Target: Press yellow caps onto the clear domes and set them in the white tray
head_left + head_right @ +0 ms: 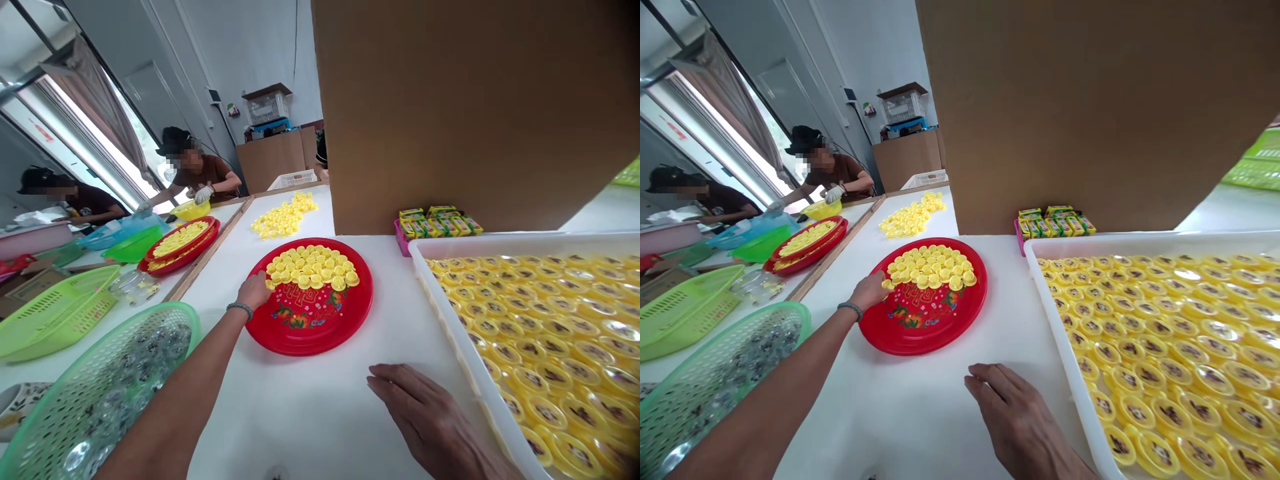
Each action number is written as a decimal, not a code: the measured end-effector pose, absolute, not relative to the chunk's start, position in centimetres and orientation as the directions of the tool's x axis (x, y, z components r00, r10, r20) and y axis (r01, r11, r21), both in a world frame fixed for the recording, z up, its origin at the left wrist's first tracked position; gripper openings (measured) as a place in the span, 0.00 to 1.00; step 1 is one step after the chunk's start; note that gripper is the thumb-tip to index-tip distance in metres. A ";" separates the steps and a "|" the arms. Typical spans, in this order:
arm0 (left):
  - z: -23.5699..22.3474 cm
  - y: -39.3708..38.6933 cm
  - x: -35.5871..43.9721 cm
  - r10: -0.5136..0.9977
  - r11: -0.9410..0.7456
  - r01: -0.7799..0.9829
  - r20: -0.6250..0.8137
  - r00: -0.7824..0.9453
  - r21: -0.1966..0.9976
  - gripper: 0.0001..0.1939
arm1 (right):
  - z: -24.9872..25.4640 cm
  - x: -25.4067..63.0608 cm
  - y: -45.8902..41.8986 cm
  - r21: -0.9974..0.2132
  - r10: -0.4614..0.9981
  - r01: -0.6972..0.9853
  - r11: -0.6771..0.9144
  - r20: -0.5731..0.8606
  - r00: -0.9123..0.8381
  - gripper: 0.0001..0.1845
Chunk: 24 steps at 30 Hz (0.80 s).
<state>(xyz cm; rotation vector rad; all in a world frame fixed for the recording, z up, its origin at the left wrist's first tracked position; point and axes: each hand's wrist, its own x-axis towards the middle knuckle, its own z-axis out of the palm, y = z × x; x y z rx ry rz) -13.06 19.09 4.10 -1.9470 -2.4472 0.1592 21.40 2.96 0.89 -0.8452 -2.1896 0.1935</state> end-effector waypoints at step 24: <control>3.1 14.4 -12.5 0.968 0.239 0.966 0.058 -0.246 0.103 0.18 | 3.5 14.6 -2.9 -0.554 0.253 0.173 0.814 0.070 -0.965 0.06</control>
